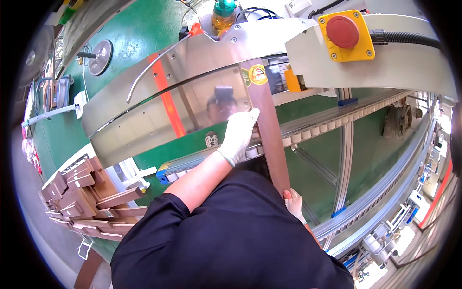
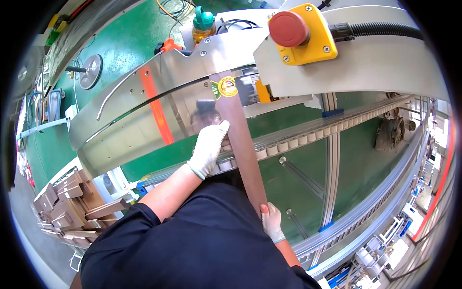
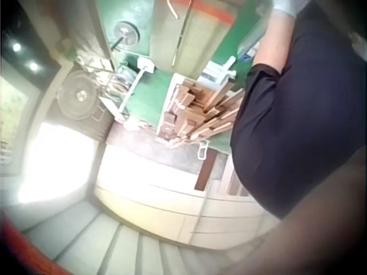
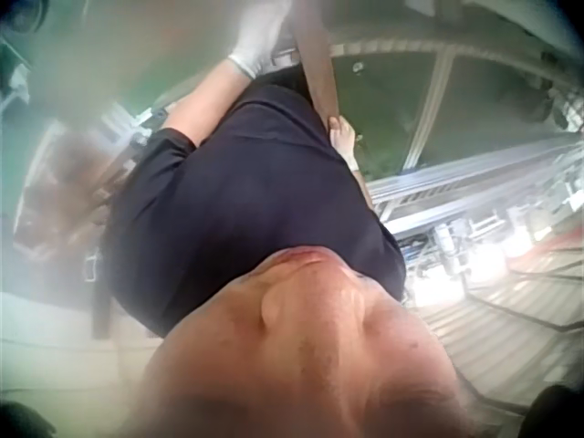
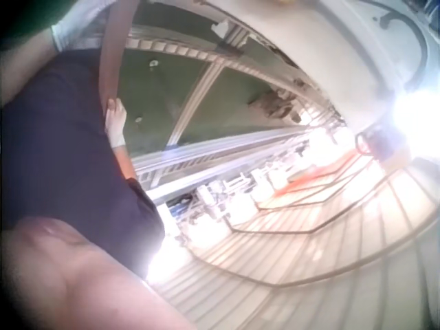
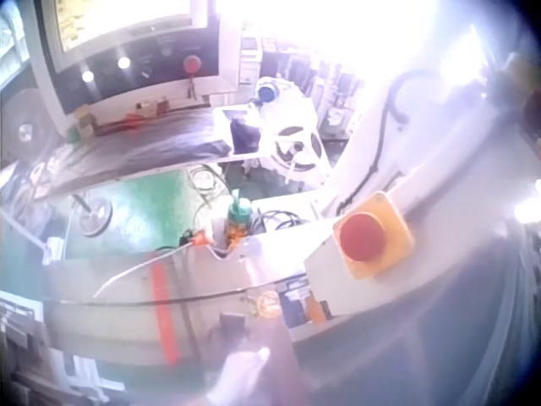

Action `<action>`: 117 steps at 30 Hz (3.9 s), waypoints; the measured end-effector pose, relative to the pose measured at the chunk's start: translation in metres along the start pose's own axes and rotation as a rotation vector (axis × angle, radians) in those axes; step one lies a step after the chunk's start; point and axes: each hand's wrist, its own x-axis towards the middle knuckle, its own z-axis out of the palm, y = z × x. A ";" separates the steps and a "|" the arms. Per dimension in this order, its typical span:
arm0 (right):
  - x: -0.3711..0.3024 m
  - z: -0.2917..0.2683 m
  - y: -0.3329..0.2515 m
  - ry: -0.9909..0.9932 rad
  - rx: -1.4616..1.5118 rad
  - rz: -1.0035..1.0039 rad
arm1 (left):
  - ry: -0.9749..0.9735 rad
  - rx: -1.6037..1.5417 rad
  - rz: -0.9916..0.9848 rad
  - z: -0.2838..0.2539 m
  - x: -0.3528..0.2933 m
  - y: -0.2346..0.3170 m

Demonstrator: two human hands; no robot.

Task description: The person picks up a long wood panel from a stack, places it onto an edge-banding machine to process the edge, and then returns it to the stack.

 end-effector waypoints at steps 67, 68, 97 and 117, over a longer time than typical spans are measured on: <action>0.170 0.050 -0.143 0.362 -0.753 -0.621 | 0.336 1.096 0.933 -0.344 -0.180 -0.055; 0.173 0.054 -0.141 0.400 -0.737 -0.671 | 0.426 1.091 0.893 -0.363 -0.200 -0.066; -0.051 0.415 -0.235 -0.129 -0.175 -0.870 | 1.183 -0.599 0.638 -0.795 -0.541 -0.327; -0.365 0.589 -0.222 -0.845 -0.787 -1.401 | 0.759 -0.897 0.598 -0.791 -0.530 -0.363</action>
